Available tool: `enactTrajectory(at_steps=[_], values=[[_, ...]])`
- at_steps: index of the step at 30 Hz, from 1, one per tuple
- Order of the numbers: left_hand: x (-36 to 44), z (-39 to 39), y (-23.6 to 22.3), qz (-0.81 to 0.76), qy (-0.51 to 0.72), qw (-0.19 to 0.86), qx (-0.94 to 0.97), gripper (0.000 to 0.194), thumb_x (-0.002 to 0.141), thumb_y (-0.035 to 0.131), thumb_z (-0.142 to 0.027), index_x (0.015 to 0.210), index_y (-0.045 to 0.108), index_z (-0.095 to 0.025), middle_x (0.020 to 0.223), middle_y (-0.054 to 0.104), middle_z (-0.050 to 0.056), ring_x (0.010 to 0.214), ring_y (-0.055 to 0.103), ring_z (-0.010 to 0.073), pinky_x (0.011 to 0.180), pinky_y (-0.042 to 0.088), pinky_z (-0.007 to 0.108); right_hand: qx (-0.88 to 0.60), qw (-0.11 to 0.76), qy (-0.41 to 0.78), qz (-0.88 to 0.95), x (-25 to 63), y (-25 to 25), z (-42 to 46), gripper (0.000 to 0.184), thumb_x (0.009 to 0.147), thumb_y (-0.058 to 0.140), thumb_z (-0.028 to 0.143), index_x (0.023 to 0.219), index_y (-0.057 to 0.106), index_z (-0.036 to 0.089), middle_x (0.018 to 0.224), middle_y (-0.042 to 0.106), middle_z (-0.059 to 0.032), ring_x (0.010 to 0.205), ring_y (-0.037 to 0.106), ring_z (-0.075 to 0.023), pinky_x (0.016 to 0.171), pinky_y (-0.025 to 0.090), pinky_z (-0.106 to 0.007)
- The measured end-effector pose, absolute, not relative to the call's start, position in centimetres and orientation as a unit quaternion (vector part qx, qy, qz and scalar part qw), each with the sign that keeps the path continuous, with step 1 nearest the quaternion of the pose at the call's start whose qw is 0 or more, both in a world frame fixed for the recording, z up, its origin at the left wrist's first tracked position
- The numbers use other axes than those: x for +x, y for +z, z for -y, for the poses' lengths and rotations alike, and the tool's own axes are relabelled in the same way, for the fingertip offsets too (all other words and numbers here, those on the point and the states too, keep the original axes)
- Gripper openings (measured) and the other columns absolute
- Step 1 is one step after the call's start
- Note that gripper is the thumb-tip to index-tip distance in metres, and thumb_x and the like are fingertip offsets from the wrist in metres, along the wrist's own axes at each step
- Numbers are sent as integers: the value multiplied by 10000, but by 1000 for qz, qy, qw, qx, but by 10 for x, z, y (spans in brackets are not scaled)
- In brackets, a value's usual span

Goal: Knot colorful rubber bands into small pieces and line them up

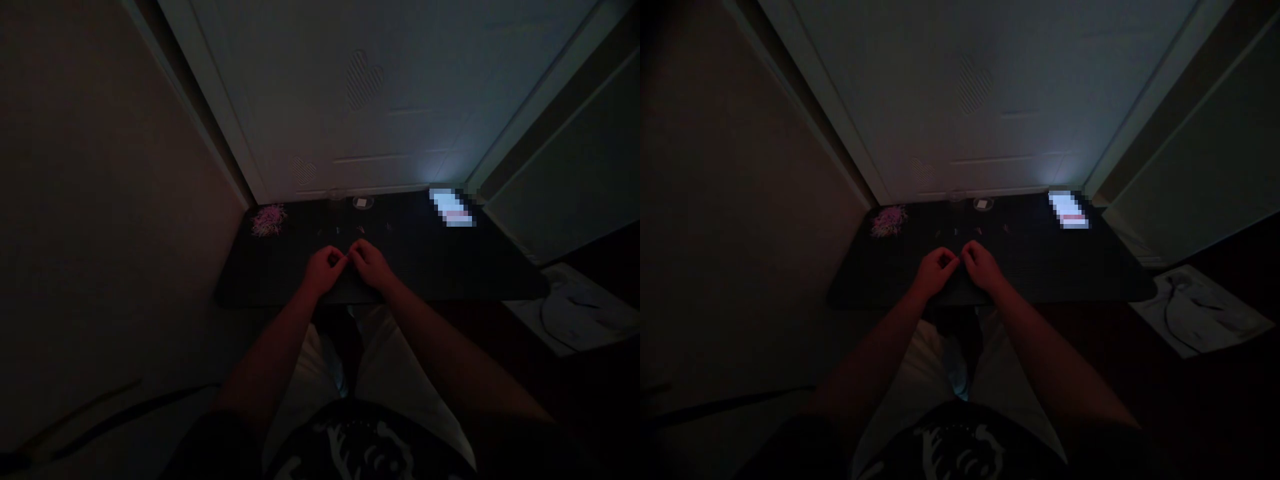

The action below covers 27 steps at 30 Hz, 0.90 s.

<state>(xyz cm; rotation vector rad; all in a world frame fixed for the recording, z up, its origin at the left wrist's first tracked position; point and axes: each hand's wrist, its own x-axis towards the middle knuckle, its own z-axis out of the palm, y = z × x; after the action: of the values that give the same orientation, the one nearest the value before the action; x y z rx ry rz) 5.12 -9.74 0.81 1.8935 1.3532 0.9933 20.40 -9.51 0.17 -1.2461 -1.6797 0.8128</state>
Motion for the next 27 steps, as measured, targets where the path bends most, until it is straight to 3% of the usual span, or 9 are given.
enactTrajectory(at_steps=[27], values=[[50,97,6,-489,360,318,729,97,726,568,-254,730,597,-162,684,602,-10,611,524,99,575,408,219,-516,460,293,661,206,-3,91,51,724,515,221,763,531,193,704,559,5,645,520,-137,605,402,-270]])
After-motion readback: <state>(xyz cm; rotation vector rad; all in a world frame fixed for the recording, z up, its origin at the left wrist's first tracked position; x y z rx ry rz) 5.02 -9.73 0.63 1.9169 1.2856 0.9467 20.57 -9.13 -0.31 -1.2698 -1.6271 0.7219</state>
